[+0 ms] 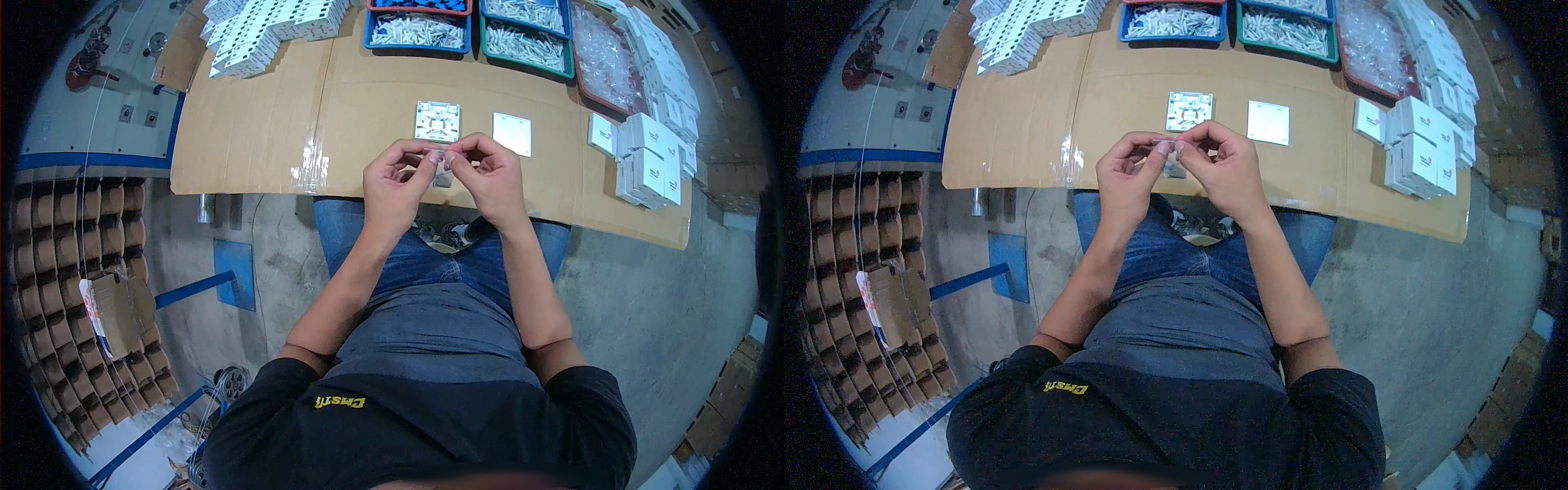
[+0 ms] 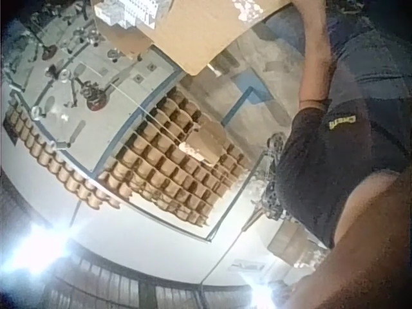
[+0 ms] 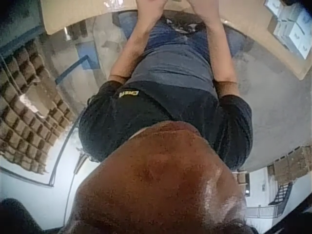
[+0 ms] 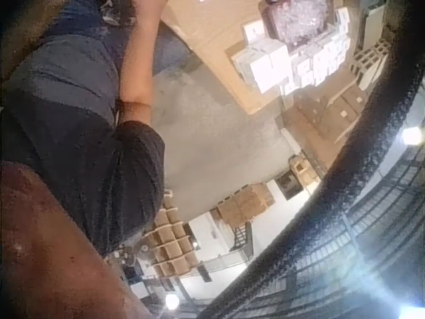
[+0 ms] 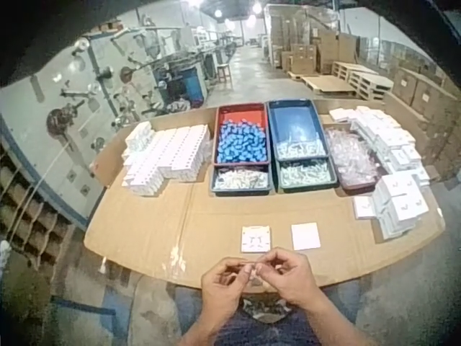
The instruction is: Assembling and packaging small electronic components into white boxes and plastic bags.
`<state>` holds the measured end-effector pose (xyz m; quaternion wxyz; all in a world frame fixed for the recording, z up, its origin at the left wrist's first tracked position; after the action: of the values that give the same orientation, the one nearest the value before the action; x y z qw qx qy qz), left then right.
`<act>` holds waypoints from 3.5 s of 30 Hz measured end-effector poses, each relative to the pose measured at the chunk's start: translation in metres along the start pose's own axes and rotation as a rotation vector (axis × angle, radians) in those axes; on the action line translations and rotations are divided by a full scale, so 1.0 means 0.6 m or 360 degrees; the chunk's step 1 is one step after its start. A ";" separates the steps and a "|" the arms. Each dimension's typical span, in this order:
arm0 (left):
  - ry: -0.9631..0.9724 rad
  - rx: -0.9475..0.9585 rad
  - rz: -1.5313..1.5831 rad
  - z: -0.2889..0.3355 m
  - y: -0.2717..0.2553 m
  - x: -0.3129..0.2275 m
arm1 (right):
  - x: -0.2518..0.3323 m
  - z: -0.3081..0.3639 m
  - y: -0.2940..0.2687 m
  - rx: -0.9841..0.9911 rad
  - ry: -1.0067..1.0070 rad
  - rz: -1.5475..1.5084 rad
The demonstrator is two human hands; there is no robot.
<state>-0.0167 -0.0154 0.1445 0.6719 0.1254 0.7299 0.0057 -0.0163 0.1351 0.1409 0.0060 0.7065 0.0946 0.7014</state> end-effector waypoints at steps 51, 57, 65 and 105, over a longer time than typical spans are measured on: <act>0.0458 0.0557 -0.1577 -0.157 -0.060 0.153 | -0.133 -0.129 -0.067 0.0160 -0.0607 0.1655; 0.0223 0.0486 -0.1421 -0.160 -0.060 0.164 | -0.141 -0.132 -0.078 0.0203 -0.0574 0.1685; 0.0260 0.0366 -0.1635 -0.161 -0.052 0.173 | -0.148 -0.144 -0.083 0.0202 -0.0320 0.1734; 0.0623 0.0185 -0.1917 -0.130 -0.034 0.185 | -0.141 -0.172 -0.074 0.0379 -0.0047 0.2138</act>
<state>-0.1039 -0.0015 0.0396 0.4035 -0.2741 0.7810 -0.3901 -0.1242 0.1538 0.0525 -0.5073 0.6173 -0.2880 0.5280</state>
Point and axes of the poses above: each hand's wrist, its own z-axis away from the middle knuckle, its own y-axis out of the palm, x = y × z, the point moved 5 cm from there along -z, towards the middle knuckle, and after that the axes turned 5 degrees about x, right-handed, at the moved point
